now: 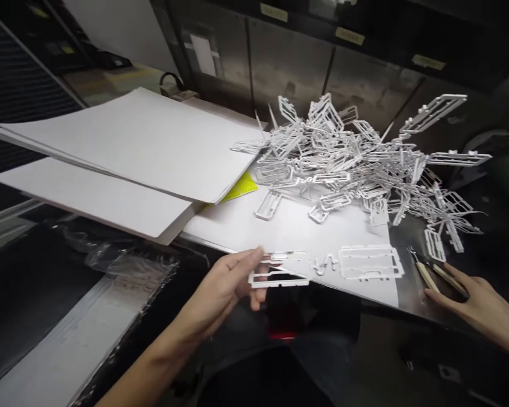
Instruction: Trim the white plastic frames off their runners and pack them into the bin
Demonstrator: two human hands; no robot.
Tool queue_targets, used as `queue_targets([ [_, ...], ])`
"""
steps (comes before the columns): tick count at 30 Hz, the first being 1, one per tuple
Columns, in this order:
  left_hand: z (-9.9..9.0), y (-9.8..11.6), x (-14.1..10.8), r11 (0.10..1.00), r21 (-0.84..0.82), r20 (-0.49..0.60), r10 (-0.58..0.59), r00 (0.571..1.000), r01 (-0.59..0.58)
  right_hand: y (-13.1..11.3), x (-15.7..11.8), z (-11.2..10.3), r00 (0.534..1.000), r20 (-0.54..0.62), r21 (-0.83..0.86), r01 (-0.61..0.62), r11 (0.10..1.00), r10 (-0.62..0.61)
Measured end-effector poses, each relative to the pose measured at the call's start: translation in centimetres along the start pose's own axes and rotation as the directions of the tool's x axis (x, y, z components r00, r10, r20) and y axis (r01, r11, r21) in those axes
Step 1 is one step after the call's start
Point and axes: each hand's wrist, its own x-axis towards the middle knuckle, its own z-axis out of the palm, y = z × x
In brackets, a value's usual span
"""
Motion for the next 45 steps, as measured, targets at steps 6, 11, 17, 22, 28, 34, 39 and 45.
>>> queue_targets([
  [6,-0.9,-0.3,-0.4,0.983,0.158,-0.017,0.102,0.995,-0.098,-4.9,-2.5,-0.3,0.986,-0.106,-0.048,-0.138,0.989,0.132],
  [11,-1.1,-1.6,-0.7,0.502,0.647,0.163,0.644,0.747,-0.574,-9.8,-5.7,-0.3,0.989,0.137,0.44,-0.008,0.898,-0.058],
  [17,-1.1,-4.7,-0.1,0.057,0.646,0.423,0.803,0.419,-0.761,-17.7,-9.8,-0.1,0.779,0.486,0.655,-0.026,0.755,-0.395],
  [22,-1.2,-5.7,-0.7,0.048,0.633,0.45,0.79,0.417,-0.773,-21.8,-9.3,0.7,0.678,0.498,0.762,-0.045,0.646,-0.54],
  [28,-1.4,-5.9,-1.1,0.048,0.628,0.438,0.803,0.404,-0.776,-22.7,-8.3,1.2,0.708,0.448,0.812,-0.065,0.581,-0.547],
  [34,-1.9,-6.0,-1.3,0.065,0.626,0.48,0.754,0.449,-0.777,-22.8,-8.1,1.4,0.698,0.445,0.812,-0.051,0.581,-0.561],
  [39,-1.2,-4.9,-1.0,0.028,0.71,0.381,0.825,0.417,-0.704,-22.4,-8.3,2.0,0.682,0.489,0.807,-0.117,0.578,-0.544],
  [45,-1.1,-4.5,0.9,-0.173,0.687,0.343,0.934,0.104,-0.705,-22.2,-9.3,1.9,0.619,0.555,0.79,-0.181,0.586,-0.556],
])
